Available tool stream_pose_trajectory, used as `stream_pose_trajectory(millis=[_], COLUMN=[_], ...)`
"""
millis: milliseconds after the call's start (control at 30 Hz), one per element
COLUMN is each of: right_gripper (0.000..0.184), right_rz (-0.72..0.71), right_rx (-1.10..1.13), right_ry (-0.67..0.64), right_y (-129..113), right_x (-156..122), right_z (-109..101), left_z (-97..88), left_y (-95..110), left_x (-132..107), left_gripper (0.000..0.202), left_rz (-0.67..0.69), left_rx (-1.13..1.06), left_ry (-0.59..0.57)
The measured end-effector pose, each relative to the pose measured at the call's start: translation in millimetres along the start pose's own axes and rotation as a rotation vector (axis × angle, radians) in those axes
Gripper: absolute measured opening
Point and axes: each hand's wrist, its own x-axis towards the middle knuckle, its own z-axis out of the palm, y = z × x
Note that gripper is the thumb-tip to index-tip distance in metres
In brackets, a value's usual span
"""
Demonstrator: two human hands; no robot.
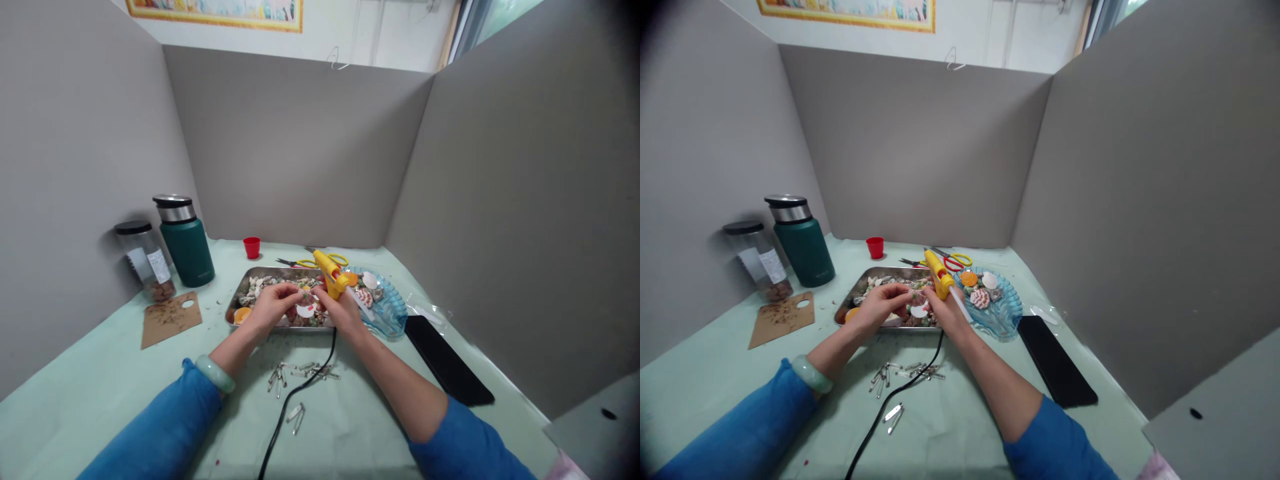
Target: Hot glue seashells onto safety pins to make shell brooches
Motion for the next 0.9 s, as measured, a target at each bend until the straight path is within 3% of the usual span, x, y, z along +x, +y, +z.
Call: stream_pose_trajectory(millis=[200, 567, 800, 900], right_gripper=[0.037, 0.022, 0.015, 0.013], right_rz=[-0.041, -0.085, -0.139, -0.159], right_rx=[-0.037, -0.122, -0.242, -0.274], right_ry=[-0.014, -0.17, -0.122, -0.092], right_y=[6.1, 1.7, 6.5, 5.5], right_x=[1.1, -0.4, 0.5, 0.6], right_z=[-0.4, -3.6, -4.9, -5.2], left_z=[-0.4, 2.2, 3.0, -6.2], left_y=[0.3, 9.3, 4.5, 8.0], left_x=[0.5, -3.0, -1.4, 1.6], left_gripper=[0.024, 0.022, 0.021, 0.027], left_rz=[-0.019, -0.065, -0.111, -0.123], left_rx=[0.02, 0.062, 0.1, 0.131], left_ry=[-0.019, -0.067, -0.098, -0.061])
